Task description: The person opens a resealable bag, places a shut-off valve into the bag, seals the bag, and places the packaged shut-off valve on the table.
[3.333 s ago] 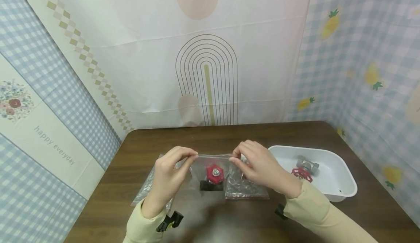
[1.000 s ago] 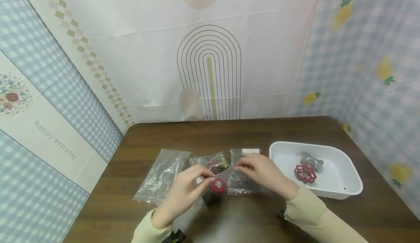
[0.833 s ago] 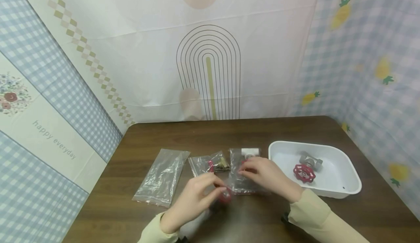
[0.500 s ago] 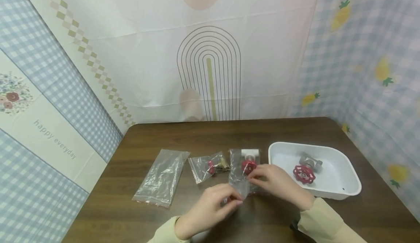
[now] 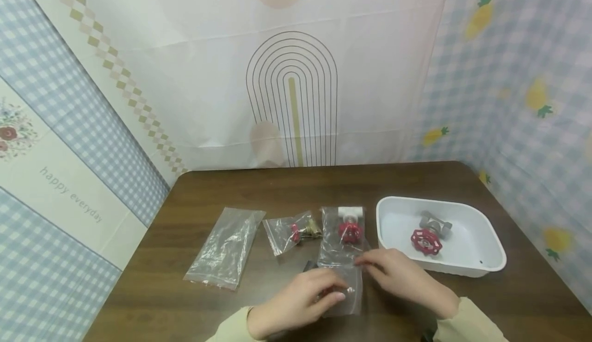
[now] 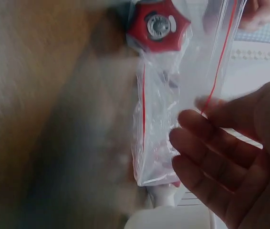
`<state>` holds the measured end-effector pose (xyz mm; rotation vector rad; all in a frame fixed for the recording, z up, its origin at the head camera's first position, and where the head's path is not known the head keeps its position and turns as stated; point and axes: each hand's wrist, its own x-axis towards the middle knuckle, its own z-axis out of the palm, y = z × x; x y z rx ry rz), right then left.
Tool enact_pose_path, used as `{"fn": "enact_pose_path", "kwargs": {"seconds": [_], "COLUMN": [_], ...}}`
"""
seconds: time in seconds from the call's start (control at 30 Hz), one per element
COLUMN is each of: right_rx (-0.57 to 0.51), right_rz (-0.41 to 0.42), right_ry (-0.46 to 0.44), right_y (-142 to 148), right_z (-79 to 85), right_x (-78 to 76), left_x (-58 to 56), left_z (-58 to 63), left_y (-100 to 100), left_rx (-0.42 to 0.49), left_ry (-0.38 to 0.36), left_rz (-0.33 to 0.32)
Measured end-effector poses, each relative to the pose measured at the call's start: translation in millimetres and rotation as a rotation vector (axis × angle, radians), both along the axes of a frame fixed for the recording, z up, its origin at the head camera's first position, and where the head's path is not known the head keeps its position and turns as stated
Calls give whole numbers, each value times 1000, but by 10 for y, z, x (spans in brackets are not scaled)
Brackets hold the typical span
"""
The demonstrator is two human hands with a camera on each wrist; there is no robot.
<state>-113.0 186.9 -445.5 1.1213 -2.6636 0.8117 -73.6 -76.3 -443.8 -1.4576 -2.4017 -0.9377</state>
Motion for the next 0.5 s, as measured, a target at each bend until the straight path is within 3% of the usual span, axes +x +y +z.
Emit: {"fn": "enact_pose_path", "kwargs": {"seconds": [0.13,0.2,0.37,0.5], "right_rx": [-56,-75,-15,20], "right_rz": [-95,-101,3,52], "right_ry": [18,23,52,57], "right_y": [-56,-91,-187,-260], "right_z": [-10,-27,-114,-166], "right_x": [95,138,199,192], "left_x": [-32,-26,5,26], "left_z": [-56,-99,-165,-149], "left_y": [-99,-127,-149,-181], "left_rx": [-149,-203,-216,-209], "left_ry": [23,5,-56,-87], "left_rz": [103,149,219,277]}}
